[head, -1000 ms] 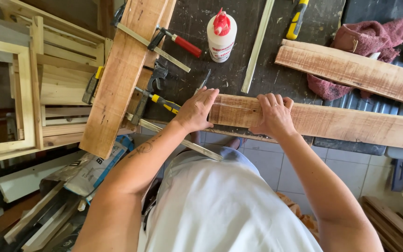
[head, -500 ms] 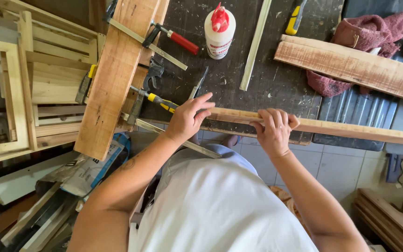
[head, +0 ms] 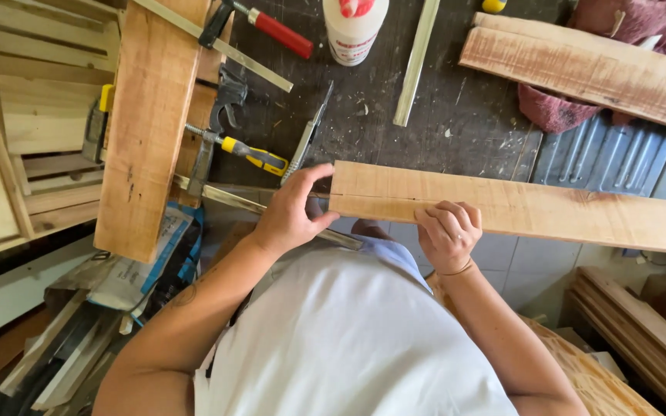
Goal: Applying wood glue to the edge of a wooden plank and joining it to another plank on a workbench for assembly.
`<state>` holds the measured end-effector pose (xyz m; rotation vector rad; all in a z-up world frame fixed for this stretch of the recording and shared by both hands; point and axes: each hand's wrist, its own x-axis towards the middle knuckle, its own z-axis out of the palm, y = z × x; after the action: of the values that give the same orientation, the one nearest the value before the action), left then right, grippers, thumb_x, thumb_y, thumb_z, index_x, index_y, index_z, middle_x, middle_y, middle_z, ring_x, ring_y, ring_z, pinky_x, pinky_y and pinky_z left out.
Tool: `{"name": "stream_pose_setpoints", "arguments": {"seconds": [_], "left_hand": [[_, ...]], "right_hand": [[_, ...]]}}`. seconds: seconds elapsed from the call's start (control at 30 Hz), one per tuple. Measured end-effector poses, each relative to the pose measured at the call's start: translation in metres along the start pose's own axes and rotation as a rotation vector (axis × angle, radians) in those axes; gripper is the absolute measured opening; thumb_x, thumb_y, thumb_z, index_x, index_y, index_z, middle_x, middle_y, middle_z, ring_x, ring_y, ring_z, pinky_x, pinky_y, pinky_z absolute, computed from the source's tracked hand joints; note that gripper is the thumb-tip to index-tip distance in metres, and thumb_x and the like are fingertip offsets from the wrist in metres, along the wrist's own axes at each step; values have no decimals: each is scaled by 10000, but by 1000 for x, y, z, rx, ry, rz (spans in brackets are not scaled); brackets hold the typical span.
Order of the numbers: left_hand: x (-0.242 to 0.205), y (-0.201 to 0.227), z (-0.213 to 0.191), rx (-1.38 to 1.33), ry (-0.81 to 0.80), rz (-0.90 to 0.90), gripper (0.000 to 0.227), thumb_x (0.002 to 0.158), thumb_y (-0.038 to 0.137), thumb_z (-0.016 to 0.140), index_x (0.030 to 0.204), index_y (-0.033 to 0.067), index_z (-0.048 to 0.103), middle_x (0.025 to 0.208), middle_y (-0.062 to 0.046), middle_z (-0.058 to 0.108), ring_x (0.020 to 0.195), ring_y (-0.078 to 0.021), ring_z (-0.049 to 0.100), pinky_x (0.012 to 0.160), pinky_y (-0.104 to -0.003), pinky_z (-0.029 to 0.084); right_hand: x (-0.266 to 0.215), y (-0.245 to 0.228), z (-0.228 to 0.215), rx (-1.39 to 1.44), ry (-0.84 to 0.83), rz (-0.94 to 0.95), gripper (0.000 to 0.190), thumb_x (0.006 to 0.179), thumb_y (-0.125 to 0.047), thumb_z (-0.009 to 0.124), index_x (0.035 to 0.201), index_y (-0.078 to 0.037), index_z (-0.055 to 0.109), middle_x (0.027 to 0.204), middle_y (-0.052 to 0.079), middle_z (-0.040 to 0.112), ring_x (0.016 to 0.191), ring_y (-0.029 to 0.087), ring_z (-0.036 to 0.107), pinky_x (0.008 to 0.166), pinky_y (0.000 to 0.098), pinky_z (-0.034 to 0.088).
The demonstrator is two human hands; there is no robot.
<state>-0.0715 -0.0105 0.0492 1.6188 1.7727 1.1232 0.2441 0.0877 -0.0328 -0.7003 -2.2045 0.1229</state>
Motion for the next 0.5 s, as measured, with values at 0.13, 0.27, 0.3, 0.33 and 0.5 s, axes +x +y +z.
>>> {"name": "stream_pose_setpoints", "arguments": {"seconds": [0.13, 0.27, 0.3, 0.33, 0.5], "left_hand": [[7, -9, -3, -7, -152, -42, 945, 679, 119, 977, 1510, 50, 531, 1400, -203, 640, 1309, -404, 616, 1116, -504, 508], [20, -2, -6, 59, -403, -61, 1051, 678, 62, 945, 1584, 28, 414, 1531, -294, 524, 1448, -492, 473, 1209, -581, 393], [21, -2, -3, 55, -405, -64, 1051, 678, 62, 945, 1584, 28, 414, 1531, -294, 524, 1448, -492, 473, 1209, -581, 393], [24, -3, -1, 92, -457, -69, 1104, 653, 68, 954, 1599, 34, 386, 1543, -299, 508, 1465, -496, 451, 1219, -591, 378], [39, -11, 14, 204, -561, -77, 1151, 639, 102, 965, 1610, 51, 350, 1467, -267, 577, 1434, -450, 515, 1242, -529, 376]], "right_hand": [[0, 0, 5, -7, 14, -32, 240, 914, -99, 843, 709, -171, 742, 764, 10, 675, 767, 248, 706, 779, 396, 533], [-1, -5, 4, 19, -19, -25, 224, 928, -73, 815, 732, -149, 739, 779, 22, 660, 783, 254, 693, 795, 416, 546], [-2, -5, 4, 19, -24, -23, 224, 928, -73, 815, 732, -149, 739, 779, 22, 660, 783, 254, 693, 795, 416, 546], [-2, -5, 4, 26, -35, -19, 222, 931, -74, 809, 733, -143, 738, 782, 28, 662, 792, 257, 692, 816, 426, 557], [28, -12, -3, 58, -77, 4, 166, 930, -63, 801, 781, -103, 739, 818, 59, 671, 832, 291, 705, 871, 477, 579]]}}
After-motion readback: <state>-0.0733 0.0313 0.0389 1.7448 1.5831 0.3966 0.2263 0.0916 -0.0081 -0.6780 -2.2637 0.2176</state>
